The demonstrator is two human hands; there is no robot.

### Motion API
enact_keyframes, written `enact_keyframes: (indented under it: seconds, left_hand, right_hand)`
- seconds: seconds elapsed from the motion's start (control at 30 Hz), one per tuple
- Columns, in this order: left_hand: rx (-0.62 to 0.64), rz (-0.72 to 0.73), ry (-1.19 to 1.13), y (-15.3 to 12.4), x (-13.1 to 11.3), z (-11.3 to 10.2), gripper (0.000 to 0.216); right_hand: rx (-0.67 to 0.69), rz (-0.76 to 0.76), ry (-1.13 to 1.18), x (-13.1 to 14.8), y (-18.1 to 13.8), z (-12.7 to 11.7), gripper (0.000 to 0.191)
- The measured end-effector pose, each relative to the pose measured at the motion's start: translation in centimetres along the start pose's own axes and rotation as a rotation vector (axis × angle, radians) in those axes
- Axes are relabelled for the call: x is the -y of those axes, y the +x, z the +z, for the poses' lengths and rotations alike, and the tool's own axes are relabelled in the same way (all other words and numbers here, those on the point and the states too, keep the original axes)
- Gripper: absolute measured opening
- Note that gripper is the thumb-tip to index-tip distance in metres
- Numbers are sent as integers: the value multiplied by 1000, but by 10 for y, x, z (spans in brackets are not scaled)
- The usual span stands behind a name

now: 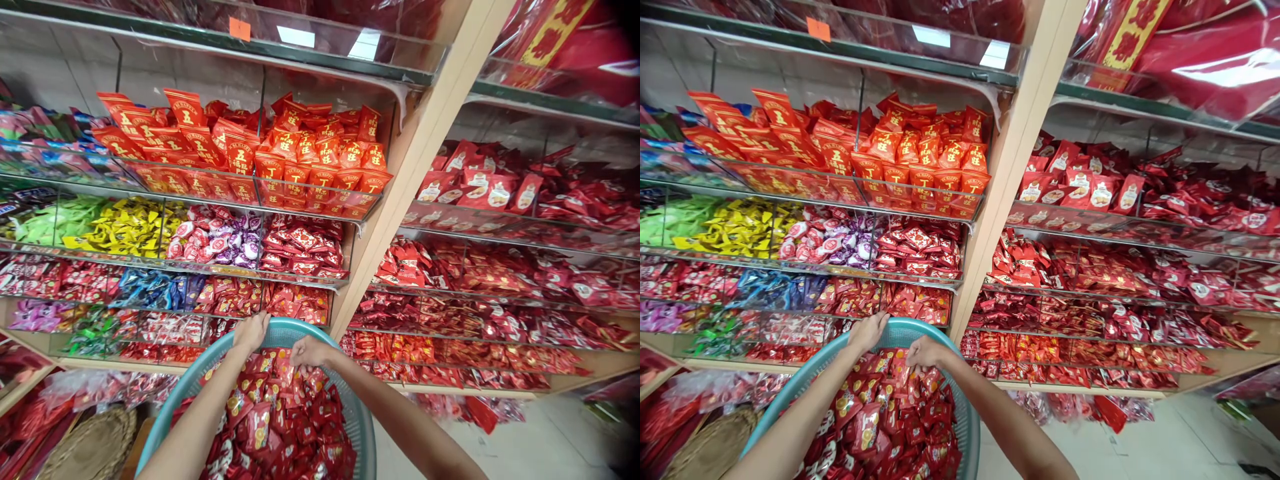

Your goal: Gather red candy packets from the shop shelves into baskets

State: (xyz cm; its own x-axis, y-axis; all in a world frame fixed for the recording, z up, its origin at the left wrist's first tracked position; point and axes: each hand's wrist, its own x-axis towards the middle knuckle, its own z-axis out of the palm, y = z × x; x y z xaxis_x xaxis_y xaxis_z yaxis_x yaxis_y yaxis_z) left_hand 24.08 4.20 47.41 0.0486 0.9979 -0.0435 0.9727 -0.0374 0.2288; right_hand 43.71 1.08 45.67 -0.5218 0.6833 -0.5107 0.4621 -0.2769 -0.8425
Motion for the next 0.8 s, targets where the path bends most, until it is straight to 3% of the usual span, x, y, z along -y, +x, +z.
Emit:
enact_keyframes:
  seconds: [0.13, 0.33, 0.43, 0.6, 0.8]
  left_hand:
    - [5, 9, 15, 0, 0, 0, 51]
    - [11, 5, 13, 0, 0, -1, 51]
    - [19, 0, 9, -2, -1, -3, 51]
    - [24, -6, 4, -5, -3, -7, 50]
    - [18, 4, 6, -5, -3, -9, 49]
  right_hand:
    - [-116, -41, -128, 3, 5, 5, 12]
    - [-572, -274, -586, 28, 4, -15, 18]
    - [-727, -271, -840, 42, 2, -31, 20]
    - [-673, -72, -1011, 49, 6, -45, 27]
    - [-635, -59, -1021, 46, 6, -48, 22]
